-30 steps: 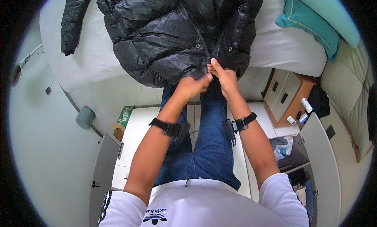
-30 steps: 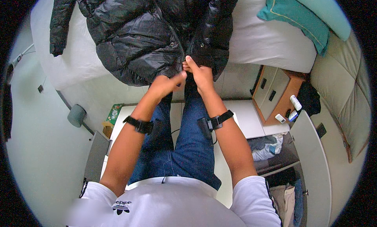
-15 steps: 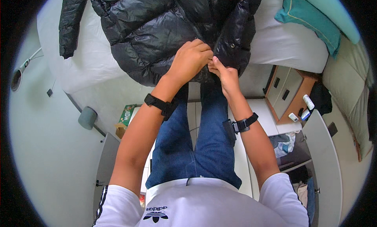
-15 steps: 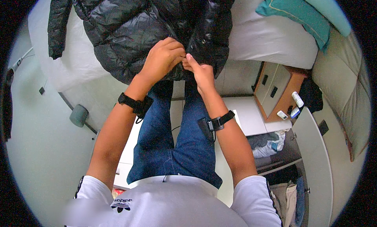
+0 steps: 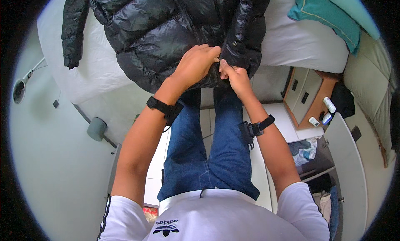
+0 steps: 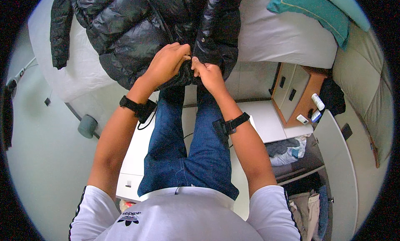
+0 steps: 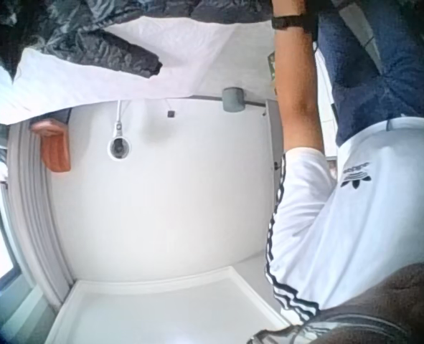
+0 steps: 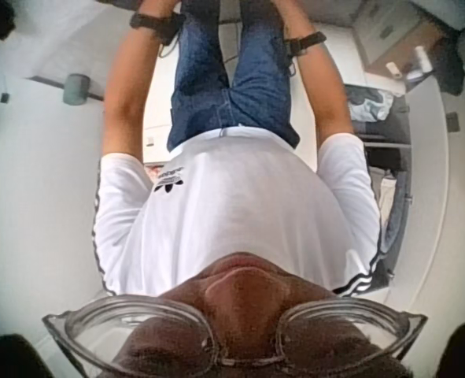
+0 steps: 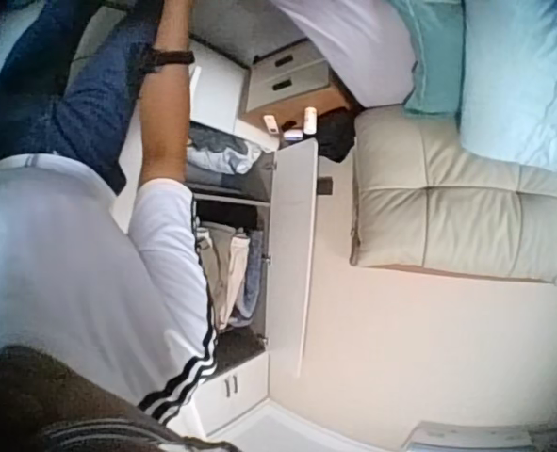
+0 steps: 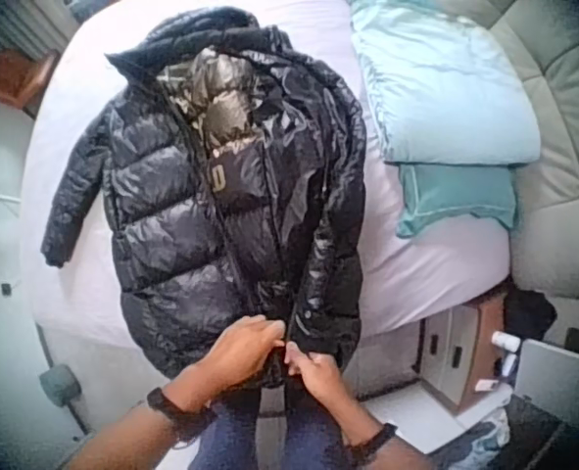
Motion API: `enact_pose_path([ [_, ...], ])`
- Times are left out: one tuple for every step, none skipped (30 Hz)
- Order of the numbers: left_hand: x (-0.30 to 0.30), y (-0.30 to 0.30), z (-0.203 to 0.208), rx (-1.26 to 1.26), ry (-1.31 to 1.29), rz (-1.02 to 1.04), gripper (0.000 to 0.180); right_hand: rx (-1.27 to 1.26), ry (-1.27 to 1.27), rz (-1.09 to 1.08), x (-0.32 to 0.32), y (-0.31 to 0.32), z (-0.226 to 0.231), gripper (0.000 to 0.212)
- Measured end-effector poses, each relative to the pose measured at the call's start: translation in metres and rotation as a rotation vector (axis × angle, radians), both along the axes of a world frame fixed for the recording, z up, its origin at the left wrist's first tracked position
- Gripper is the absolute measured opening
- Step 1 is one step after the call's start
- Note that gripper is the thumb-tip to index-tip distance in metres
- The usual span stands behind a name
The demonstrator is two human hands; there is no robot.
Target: The recorder is fastening the snap buttons on a black puffer jacket laid out on a bed.
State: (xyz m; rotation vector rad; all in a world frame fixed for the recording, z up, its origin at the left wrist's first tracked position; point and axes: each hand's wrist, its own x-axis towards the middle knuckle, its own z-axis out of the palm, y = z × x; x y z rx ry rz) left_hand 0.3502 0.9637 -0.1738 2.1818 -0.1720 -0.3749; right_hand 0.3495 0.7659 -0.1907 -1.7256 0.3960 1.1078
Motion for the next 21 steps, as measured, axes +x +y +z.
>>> enact_pose_path([
  [-0.001, 0.003, 0.0, 0.003, 0.0, -0.001, 0.011, 0.061, 0.024, -0.074, 0.0, 0.004, 0.002, 0.05],
  [-0.002, 0.006, 0.0, -0.035, 0.065, 0.013, 0.013, 0.122, 0.047, -0.148, 0.0, 0.007, 0.004, 0.05],
  [-0.003, 0.01, 0.0, -0.074, 0.13, 0.029, 0.017, 0.124, 0.049, -0.147, 0.001, 0.007, 0.007, 0.05],
  [-0.004, 0.014, -0.001, -0.072, 0.131, 0.03, 0.017, 0.148, 0.061, -0.117, 0.001, 0.007, 0.01, 0.049],
  [-0.005, 0.019, -0.001, -0.027, 0.092, 0.008, 0.018, 0.172, 0.073, -0.087, 0.001, 0.008, 0.012, 0.048],
  [-0.003, 0.022, -0.003, 0.016, 0.051, -0.016, 0.019, 0.171, 0.072, -0.088, 0.002, 0.005, 0.011, 0.048],
  [0.0, 0.025, -0.005, 0.001, -0.083, -0.118, 0.013, 0.147, 0.084, -0.037, 0.004, 0.0, 0.01, 0.046],
  [0.002, 0.025, -0.006, 0.001, -0.084, -0.118, 0.013, 0.122, 0.096, 0.014, 0.005, -0.003, 0.009, 0.044],
  [0.004, 0.024, -0.006, -0.021, -0.062, -0.121, 0.011, 0.124, 0.097, 0.015, 0.007, -0.003, 0.01, 0.044],
  [0.007, 0.024, -0.006, -0.042, -0.04, -0.123, 0.009, 0.155, 0.085, 0.009, 0.009, -0.003, 0.012, 0.044],
  [0.012, 0.027, -0.007, -0.039, -0.039, -0.122, 0.009, 0.185, 0.073, 0.004, 0.01, -0.001, 0.013, 0.043],
  [0.019, 0.027, -0.006, 0.012, -0.084, -0.157, 0.009, 0.182, 0.074, 0.004, 0.008, -0.001, 0.013, 0.043],
  [0.023, 0.026, -0.004, 0.064, -0.129, -0.192, 0.009, 0.224, 0.04, -0.038, 0.007, 0.001, 0.012, 0.042],
  [0.023, 0.023, -0.002, 0.061, -0.128, -0.191, 0.009, 0.267, 0.005, -0.08, 0.006, 0.002, 0.012, 0.042],
  [0.022, 0.023, -0.003, 0.068, -0.111, -0.175, 0.009, 0.272, 0.003, -0.079, 0.006, 0.003, 0.011, 0.042],
  [0.021, 0.022, -0.003, 0.075, -0.094, -0.158, 0.009, 0.217, -0.042, -0.046, 0.005, 0.003, 0.011, 0.042],
  [0.019, 0.021, -0.003, 0.081, -0.096, -0.158, 0.009, 0.163, -0.087, -0.015, 0.005, 0.004, 0.011, 0.043],
  [0.015, 0.016, -0.001, 0.121, -0.073, -0.118, 0.008, 0.16, -0.088, -0.017, 0.004, 0.005, 0.011, 0.043],
  [0.011, 0.013, 0.001, 0.161, -0.05, -0.078, 0.008, 0.116, -0.128, -0.004, 0.002, 0.007, 0.01, 0.044],
  [0.009, 0.012, 0.003, 0.157, -0.052, -0.08, 0.008, 0.072, -0.167, 0.01, 0.0, 0.009, 0.009, 0.045],
  [0.008, 0.012, 0.006, 0.124, -0.037, -0.052, 0.008, 0.072, -0.169, 0.009, 0.001, 0.012, 0.008, 0.045],
])
